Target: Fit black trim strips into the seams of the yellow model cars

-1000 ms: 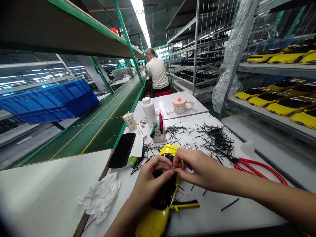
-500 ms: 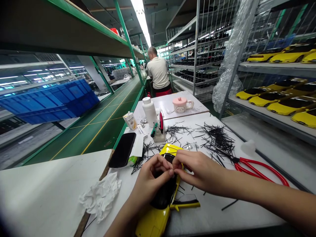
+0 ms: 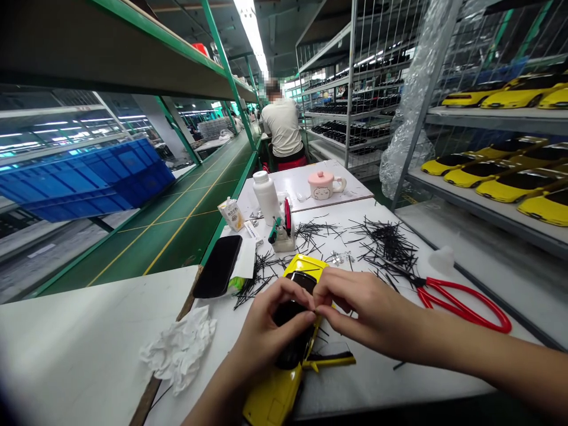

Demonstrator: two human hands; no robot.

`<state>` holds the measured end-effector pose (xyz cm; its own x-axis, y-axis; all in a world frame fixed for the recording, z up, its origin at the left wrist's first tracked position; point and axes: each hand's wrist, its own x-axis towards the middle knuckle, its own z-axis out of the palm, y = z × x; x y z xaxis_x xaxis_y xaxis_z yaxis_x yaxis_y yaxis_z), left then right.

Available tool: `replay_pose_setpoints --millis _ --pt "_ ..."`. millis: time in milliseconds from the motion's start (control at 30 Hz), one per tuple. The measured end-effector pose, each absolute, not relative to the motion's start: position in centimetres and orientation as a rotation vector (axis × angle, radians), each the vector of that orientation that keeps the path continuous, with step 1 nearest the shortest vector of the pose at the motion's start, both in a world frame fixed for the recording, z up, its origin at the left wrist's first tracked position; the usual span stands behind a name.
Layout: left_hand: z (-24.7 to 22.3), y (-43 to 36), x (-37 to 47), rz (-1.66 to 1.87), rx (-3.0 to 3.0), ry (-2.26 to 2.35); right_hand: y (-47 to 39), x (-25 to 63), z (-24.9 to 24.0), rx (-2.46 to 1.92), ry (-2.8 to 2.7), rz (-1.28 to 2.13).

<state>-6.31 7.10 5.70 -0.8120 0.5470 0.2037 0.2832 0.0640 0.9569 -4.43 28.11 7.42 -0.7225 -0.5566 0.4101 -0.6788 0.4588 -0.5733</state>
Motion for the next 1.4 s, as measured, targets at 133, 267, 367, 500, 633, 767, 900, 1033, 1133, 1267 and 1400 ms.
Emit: replay_pose_setpoints --millis 133,267,367,500,633,767,900,1033,1133,1267,1400 --pt "5.1 7.2 -6.8 1.527 0.892 2.42 28.1 -4.2 7.8 1.086 -2.513 1.097" --pt "4.6 7.0 -7.3 1.37 0.905 2.516 28.4 -4.0 7.7 1.068 -2.531 1.092" --pt "4.7 7.0 -7.4 1.262 0.998 2.551 28.6 -3.9 7.6 1.056 -2.539 1.11" --pt "4.8 7.2 -7.5 1.213 1.103 2.541 28.8 -3.7 7.6 1.043 -2.542 1.179" --pt "4.5 7.3 -7.5 1.204 1.072 2.58 29.2 -3.4 6.5 0.875 -2.573 1.297" --pt "4.1 7.5 -7.5 1.217 1.057 2.591 28.5 -3.4 4.0 0.755 -2.686 1.223" --pt "3.9 7.6 -7.5 1.196 1.036 2.623 26.8 -3.7 2.0 0.771 -2.661 1.078" --pt "4.1 7.7 -7.4 1.141 1.044 2.652 26.3 -3.5 1.5 0.77 -2.533 1.015" --pt "4.2 7.8 -7.4 1.097 1.064 2.673 26.7 -2.6 1.5 0.759 -2.533 1.111" --pt "4.2 7.9 -7.4 1.058 1.072 2.696 27.0 -1.4 1.1 0.669 -2.56 1.255" --pt "4.1 7.9 -7.4 1.032 1.055 2.714 27.0 -0.9 0.7 0.535 -2.613 1.45"
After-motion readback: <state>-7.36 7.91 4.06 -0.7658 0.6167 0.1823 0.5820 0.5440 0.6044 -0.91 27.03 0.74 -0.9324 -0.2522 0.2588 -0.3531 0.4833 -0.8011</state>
